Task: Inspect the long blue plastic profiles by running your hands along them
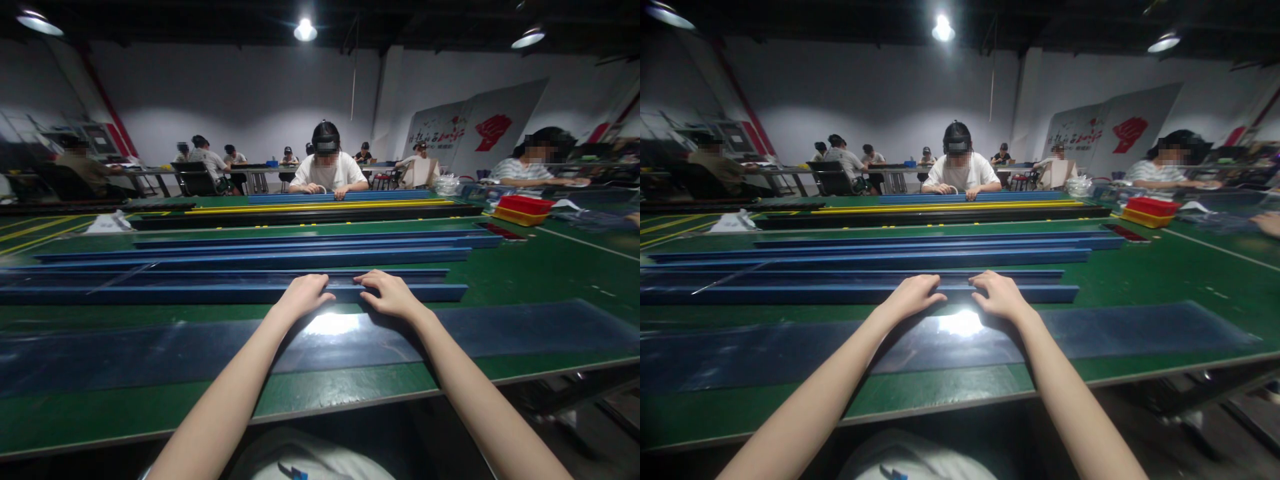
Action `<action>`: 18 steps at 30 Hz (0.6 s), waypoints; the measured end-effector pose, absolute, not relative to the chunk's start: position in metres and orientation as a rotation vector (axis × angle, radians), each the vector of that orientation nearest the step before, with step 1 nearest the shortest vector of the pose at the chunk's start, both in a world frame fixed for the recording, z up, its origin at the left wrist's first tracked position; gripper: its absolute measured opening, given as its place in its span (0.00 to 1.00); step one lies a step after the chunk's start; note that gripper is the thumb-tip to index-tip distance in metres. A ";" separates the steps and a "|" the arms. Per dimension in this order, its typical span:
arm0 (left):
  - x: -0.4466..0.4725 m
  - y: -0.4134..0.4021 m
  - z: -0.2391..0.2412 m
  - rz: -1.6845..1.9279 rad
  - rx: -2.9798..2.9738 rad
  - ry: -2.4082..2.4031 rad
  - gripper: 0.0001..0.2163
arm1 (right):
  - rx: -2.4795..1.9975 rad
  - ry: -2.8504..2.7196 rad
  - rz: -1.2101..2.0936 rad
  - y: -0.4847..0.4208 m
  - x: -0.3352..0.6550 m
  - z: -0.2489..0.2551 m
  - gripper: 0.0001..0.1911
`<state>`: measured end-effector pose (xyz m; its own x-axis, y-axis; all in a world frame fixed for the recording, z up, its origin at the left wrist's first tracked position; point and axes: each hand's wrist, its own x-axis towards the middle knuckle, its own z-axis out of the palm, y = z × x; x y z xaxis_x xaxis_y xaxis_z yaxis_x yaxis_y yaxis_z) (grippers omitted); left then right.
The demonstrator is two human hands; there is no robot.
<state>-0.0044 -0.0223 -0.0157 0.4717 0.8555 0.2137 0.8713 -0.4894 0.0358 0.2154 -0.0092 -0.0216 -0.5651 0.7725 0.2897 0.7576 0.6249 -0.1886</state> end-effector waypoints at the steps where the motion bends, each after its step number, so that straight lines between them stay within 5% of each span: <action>1: -0.004 -0.023 -0.016 -0.314 -2.627 -1.546 0.10 | -1.228 -2.503 0.054 -0.010 0.215 -0.022 0.17; 18: -0.003 -0.026 -0.011 -0.287 -2.574 -1.562 0.10 | -1.363 -2.537 -0.156 -0.013 0.214 -0.020 0.12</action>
